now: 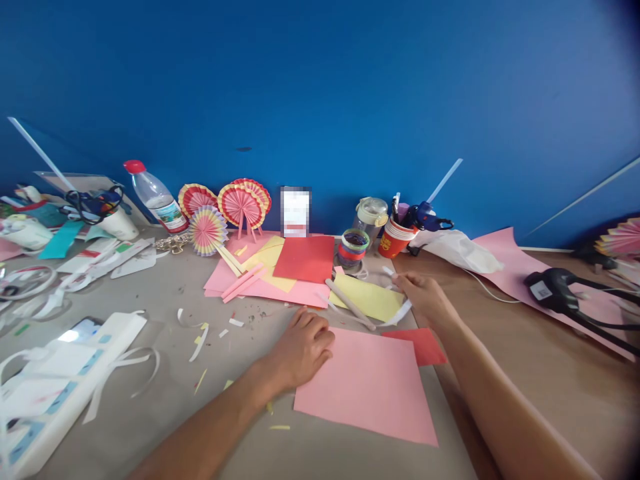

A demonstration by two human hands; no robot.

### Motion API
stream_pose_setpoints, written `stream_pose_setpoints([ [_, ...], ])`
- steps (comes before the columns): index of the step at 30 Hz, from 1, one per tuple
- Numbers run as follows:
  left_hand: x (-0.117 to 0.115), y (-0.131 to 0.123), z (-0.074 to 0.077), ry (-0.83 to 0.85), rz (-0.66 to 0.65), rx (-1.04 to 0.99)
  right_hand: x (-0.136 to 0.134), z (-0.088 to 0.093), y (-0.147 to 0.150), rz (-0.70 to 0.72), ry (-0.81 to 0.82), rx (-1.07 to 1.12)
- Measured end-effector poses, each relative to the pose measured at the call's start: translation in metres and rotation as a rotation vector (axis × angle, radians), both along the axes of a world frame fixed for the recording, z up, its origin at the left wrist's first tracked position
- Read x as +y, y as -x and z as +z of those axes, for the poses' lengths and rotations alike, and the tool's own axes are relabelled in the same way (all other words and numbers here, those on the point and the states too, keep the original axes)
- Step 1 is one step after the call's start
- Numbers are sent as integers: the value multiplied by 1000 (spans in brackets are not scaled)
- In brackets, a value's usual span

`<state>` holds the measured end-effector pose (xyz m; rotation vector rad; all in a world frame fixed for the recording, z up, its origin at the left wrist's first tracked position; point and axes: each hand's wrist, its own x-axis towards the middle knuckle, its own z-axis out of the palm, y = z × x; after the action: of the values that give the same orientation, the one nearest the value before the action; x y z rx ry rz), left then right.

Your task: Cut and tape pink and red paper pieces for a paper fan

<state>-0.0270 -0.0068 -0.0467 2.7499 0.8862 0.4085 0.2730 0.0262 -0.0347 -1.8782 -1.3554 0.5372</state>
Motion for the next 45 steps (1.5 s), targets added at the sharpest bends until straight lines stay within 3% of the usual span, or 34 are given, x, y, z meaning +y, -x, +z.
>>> stream_pose_setpoints([
  [7,-1,0,2,-4,-4,13,2,2,-5,-25,-246,276],
  [10,-1,-1,2,-10,4,25,0,5,2,17,-313,238],
  [14,-1,0,0,-24,14,21,-10,23,19,72,-499,94],
  [18,-2,0,0,-11,11,15,-30,46,43,280,-654,-163],
  [21,-3,0,4,13,4,-23,-44,53,65,469,-703,-250],
  [24,-1,-1,8,109,46,-230,-53,47,84,601,-702,-275],
  [29,8,4,10,400,287,-748,-53,30,101,683,-587,-94],
  [31,10,6,9,322,275,-810,-53,25,105,712,-516,-11],
  [33,10,7,9,171,205,-704,-54,20,109,732,-472,20],
  [36,8,7,12,-10,72,-545,-56,17,113,731,-502,-37],
  [39,7,8,14,-112,64,-504,-57,21,107,759,-554,-76],
  [43,11,12,15,-267,80,-470,-50,31,87,536,-587,-6],
  [45,12,13,14,-327,82,-460,-45,34,79,500,-554,9],
])
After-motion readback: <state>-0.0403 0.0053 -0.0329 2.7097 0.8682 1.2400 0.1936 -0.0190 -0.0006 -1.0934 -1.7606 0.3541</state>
